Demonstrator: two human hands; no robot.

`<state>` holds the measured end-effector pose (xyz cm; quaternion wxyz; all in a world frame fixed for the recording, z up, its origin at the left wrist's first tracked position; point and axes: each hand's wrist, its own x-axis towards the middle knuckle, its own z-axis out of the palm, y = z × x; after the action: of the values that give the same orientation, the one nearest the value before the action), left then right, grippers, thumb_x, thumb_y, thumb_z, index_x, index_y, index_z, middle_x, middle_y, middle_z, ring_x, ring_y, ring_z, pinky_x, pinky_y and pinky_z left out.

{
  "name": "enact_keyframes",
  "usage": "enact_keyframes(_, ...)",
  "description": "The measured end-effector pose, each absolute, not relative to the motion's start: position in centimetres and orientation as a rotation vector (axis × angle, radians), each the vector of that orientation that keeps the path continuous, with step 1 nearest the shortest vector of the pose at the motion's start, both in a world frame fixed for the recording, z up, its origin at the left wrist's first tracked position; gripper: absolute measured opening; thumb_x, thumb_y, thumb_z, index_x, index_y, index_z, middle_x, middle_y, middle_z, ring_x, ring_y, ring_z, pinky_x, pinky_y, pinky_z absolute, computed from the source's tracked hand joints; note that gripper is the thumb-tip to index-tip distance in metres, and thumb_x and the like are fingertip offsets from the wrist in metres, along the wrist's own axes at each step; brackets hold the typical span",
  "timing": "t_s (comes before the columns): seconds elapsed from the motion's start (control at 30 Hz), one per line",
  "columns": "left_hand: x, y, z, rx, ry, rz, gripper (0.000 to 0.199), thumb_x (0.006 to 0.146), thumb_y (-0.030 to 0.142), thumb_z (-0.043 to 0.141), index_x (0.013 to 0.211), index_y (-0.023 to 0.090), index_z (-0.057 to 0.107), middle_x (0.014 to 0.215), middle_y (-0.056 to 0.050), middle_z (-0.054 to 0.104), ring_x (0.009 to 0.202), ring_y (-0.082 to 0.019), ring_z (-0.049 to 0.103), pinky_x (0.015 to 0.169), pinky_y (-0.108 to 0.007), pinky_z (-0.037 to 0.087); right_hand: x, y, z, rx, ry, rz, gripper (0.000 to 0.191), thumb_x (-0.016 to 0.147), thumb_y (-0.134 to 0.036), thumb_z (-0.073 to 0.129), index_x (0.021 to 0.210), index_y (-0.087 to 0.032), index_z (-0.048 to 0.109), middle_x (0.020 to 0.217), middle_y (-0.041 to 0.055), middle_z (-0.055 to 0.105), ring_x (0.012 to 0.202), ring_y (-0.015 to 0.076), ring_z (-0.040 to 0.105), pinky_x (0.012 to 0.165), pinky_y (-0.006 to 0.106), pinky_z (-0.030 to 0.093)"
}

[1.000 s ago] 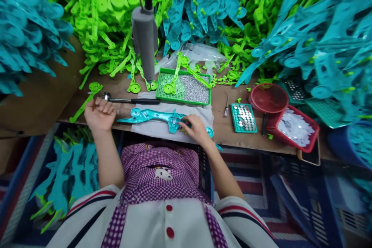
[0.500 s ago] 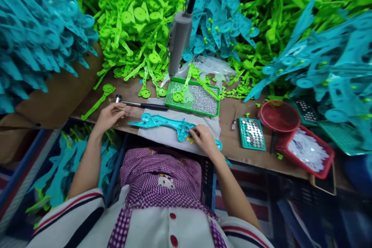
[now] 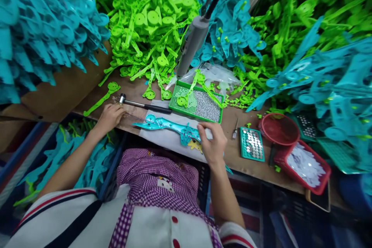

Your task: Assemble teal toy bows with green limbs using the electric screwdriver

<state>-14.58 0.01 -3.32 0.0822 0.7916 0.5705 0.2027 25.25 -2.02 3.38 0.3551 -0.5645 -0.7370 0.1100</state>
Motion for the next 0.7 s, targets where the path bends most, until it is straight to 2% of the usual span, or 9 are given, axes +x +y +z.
enact_keyframes(0.13,-12.7,-0.9,-3.4,2.102,1.846,0.972,0.030,0.082,0.016,0.049,0.103,0.022,0.069,0.110,-0.009,0.067,0.107,-0.026,0.062,0.100,-0.043,0.044,17.9,4.9,4.1,-1.381,-2.377,0.429,0.027,0.098,-0.031,0.042,0.104,-0.022,0.067,0.105,0.0116,0.071,0.102,0.0272,0.061,0.092,0.043,0.041)
enact_keyframes(0.23,-10.9,-0.8,-2.6,1.966,1.987,1.136,0.031,0.084,0.016,0.050,0.109,0.021,0.067,0.115,-0.010,0.066,0.112,-0.025,0.060,0.103,-0.041,0.042,14.0,9.4,2.4,-1.534,-2.496,0.374,0.030,0.095,-0.020,0.042,0.115,-0.017,0.065,0.120,0.0172,0.068,0.117,0.0316,0.054,0.104,0.050,0.031)
enact_keyframes(0.3,-9.9,0.3,-2.2,2.034,1.969,1.029,0.028,0.088,0.019,0.052,0.111,0.021,0.068,0.117,-0.011,0.066,0.114,-0.027,0.058,0.105,-0.045,0.038,12.7,10.8,1.3,-1.634,-2.462,0.319,0.037,0.094,-0.016,0.039,0.126,-0.016,0.059,0.124,0.0192,0.066,0.121,0.0324,0.051,0.109,0.054,0.023)
enact_keyframes(0.37,-9.3,2.1,-2.1,2.180,1.833,0.750,0.027,0.090,0.020,0.054,0.112,0.024,0.069,0.117,-0.010,0.067,0.115,-0.028,0.058,0.109,-0.049,0.032,12.1,11.3,0.6,-1.711,-2.418,0.289,0.042,0.094,-0.016,0.039,0.133,-0.013,0.054,0.125,0.0217,0.065,0.122,0.0336,0.050,0.110,0.057,0.020)
enact_keyframes(0.47,-9.1,5.3,-2.6,2.295,1.608,0.443,0.024,0.090,0.022,0.058,0.108,0.025,0.073,0.110,-0.008,0.070,0.106,-0.027,0.060,0.101,-0.045,0.037,12.1,11.7,0.3,-1.737,-2.407,0.394,0.043,0.090,-0.020,0.048,0.132,-0.011,0.052,0.128,0.0227,0.062,0.122,0.0357,0.050,0.107,0.056,0.024)
enact_keyframes(0.57,-9.5,7.6,-3.2,2.339,1.569,0.416,0.024,0.089,0.026,0.061,0.108,0.025,0.075,0.105,-0.008,0.069,0.102,-0.026,0.059,0.094,-0.042,0.041,12.4,12.4,0.3,-1.692,-2.393,0.579,0.043,0.086,-0.024,0.055,0.127,-0.013,0.054,0.132,0.0207,0.059,0.124,0.0357,0.051,0.103,0.053,0.030)
enact_keyframes(0.7,-9.7,9.3,-3.9,2.288,1.684,0.530,0.025,0.089,0.026,0.062,0.109,0.027,0.076,0.104,-0.008,0.068,0.106,-0.027,0.058,0.099,-0.045,0.038,13.2,13.5,0.0,-1.638,-2.275,0.681,0.038,0.079,-0.028,0.060,0.114,-0.014,0.062,0.124,0.0178,0.063,0.118,0.0340,0.055,0.102,0.052,0.033)
